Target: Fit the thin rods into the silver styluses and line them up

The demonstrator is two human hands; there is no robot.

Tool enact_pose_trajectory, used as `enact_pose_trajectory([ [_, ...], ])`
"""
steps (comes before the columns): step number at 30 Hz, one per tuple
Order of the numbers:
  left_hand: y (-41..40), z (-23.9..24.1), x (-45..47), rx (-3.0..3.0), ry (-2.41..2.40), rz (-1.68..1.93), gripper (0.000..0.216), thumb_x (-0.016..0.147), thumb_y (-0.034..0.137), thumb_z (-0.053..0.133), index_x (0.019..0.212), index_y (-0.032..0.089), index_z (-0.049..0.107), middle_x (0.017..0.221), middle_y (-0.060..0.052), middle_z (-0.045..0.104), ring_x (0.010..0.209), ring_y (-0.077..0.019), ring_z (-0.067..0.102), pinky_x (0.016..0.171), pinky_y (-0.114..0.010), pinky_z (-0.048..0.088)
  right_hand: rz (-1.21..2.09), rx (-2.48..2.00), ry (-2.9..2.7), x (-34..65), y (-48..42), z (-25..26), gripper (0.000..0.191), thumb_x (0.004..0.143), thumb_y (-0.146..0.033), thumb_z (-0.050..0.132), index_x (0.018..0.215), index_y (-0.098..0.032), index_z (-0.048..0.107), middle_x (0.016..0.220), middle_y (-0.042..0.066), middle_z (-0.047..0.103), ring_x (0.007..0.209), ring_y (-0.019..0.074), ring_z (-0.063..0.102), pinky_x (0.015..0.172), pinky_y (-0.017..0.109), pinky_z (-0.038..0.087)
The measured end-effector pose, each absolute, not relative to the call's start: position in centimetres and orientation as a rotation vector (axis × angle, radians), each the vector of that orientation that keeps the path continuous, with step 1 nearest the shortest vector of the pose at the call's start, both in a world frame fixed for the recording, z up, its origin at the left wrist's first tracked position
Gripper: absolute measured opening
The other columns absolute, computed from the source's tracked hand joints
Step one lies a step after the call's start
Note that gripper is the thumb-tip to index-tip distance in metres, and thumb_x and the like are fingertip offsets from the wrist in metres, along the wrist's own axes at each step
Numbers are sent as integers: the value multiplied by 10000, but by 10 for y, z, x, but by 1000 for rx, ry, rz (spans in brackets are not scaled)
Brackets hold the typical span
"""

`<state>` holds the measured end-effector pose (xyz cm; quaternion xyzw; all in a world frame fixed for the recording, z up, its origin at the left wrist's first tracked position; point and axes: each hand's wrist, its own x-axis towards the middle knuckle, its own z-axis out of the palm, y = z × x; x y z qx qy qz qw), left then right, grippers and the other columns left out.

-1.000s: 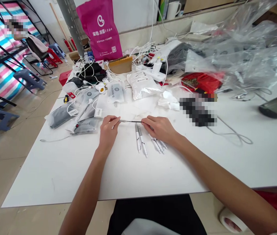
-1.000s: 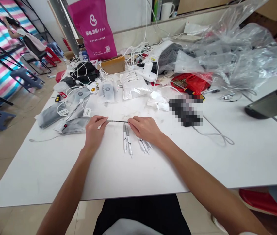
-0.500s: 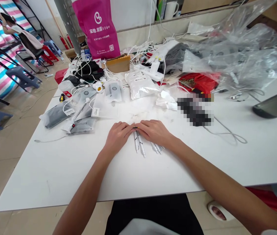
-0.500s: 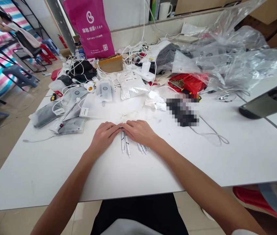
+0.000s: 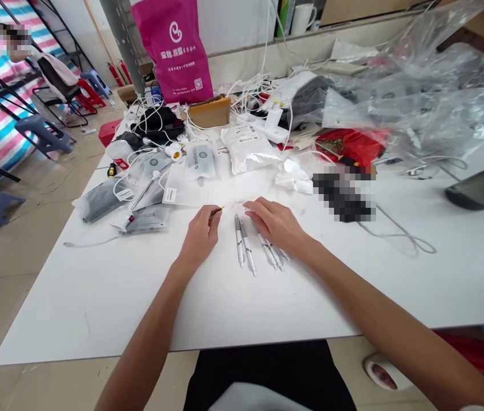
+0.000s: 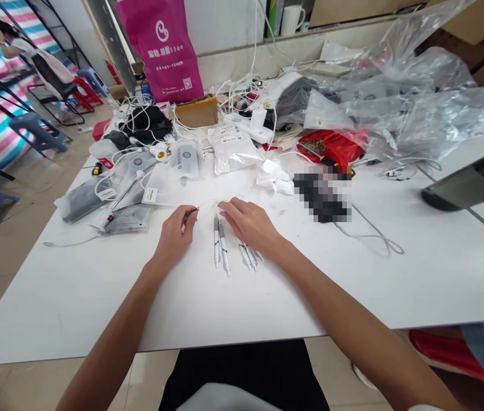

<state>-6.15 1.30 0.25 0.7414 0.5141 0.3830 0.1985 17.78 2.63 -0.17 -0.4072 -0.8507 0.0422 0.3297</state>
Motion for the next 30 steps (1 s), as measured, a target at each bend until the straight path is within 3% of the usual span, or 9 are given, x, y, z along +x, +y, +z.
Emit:
enact_pose_trajectory([
  [2, 12, 4, -59, 1919, 1440, 1133, 260, 1078, 425, 508, 1115, 235, 681, 980, -57, 743, 836, -177, 657, 766, -311, 479, 201, -1092, -2174, 178, 25, 0, 283, 1128, -324, 371, 1314, -235, 564, 1062, 92, 658, 783, 193, 619, 681, 319, 493],
  [5, 10, 7, -51, 1667, 1347, 1229, 252, 1034, 449, 602, 1093, 236, 724, 1039, -60, 793, 891, -183, 729, 758, -303, 507, 317, -1024, -2124, 177, 23, 1, 322, 1125, -305, 369, 1386, -221, 538, 1183, 134, 602, 899, 203, 634, 779, 334, 543],
  [7, 8, 8, -46, 1529, 1254, 1293, 256, 1003, 450, 659, 1090, 228, 753, 1138, -87, 804, 1002, -224, 770, 749, -309, 522, 325, -961, -2138, 176, 24, 0, 347, 1121, -281, 369, 1426, -225, 526, 1214, 146, 581, 948, 209, 632, 844, 355, 556],
  [11, 5, 8, -39, 1374, 1140, 1332, 280, 934, 424, 758, 1123, 223, 806, 1232, -116, 800, 1128, -298, 771, 742, -342, 558, 315, -918, -2173, 175, 24, -6, 356, 1117, -279, 397, 1451, -256, 522, 1189, 124, 634, 943, 206, 657, 805, 351, 562],
  [18, 2, 8, -37, 1296, 1201, 1292, 312, 818, 395, 866, 1089, 240, 857, 1137, -75, 831, 972, -237, 752, 793, -366, 615, 305, -994, -2134, 172, 20, -7, 115, 1085, -315, 535, 1124, -226, 598, 1026, 61, 706, 707, 146, 618, 640, 286, 495],
  [30, 0, 8, -36, 1272, 1222, 1276, 304, 815, 377, 869, 1081, 230, 857, 1106, -64, 834, 910, -225, 767, 784, -370, 649, 148, -876, -2154, 172, 23, -16, 120, 1073, -243, 553, 1136, -228, 654, 1039, 71, 712, 749, 144, 668, 639, 269, 519],
])
